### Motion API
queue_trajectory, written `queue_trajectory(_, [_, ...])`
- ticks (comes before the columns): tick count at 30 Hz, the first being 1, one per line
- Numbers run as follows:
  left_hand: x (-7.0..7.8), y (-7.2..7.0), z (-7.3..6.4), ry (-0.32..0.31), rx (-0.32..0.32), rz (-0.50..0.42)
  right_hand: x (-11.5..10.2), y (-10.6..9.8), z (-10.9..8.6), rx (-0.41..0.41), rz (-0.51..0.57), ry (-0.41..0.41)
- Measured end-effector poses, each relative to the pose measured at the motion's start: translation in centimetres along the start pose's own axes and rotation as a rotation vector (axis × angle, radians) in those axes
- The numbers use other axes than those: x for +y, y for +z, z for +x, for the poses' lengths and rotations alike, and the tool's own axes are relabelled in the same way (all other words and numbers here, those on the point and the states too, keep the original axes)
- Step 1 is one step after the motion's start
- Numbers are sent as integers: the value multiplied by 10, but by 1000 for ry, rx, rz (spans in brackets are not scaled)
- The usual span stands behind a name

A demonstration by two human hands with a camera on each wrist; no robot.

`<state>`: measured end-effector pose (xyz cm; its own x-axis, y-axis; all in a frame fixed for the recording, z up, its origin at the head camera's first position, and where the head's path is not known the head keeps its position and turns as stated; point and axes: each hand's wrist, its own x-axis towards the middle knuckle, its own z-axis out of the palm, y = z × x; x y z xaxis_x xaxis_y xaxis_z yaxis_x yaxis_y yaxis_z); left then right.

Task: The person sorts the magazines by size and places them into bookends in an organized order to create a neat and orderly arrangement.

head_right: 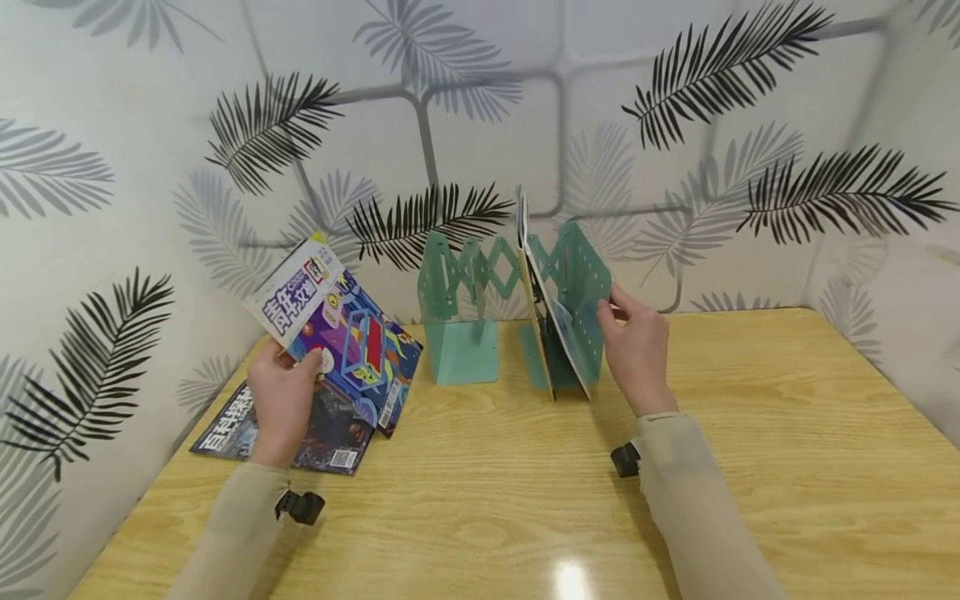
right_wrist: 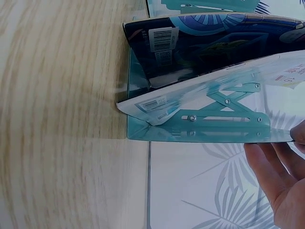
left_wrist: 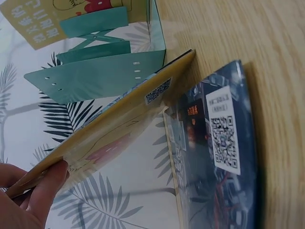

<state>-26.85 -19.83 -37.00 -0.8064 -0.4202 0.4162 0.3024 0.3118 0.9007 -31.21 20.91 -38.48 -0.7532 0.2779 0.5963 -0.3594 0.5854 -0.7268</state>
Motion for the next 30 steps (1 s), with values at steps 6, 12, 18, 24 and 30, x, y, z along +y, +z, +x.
queue_trajectory(6, [7,2,-8,56,-32,38,0,0,-1,7,-3,13])
queue_trajectory(12, [12,2,-15,72,-57,97,0,0,0,5,-6,14])
queue_trajectory(18, [15,0,-21,85,-85,138,-1,-1,-1,2,2,14])
queue_trajectory(24, [20,-1,-26,90,-106,117,0,-1,-1,-3,3,17])
queue_trajectory(30, [23,-3,-33,97,-114,107,0,-1,0,5,7,-1])
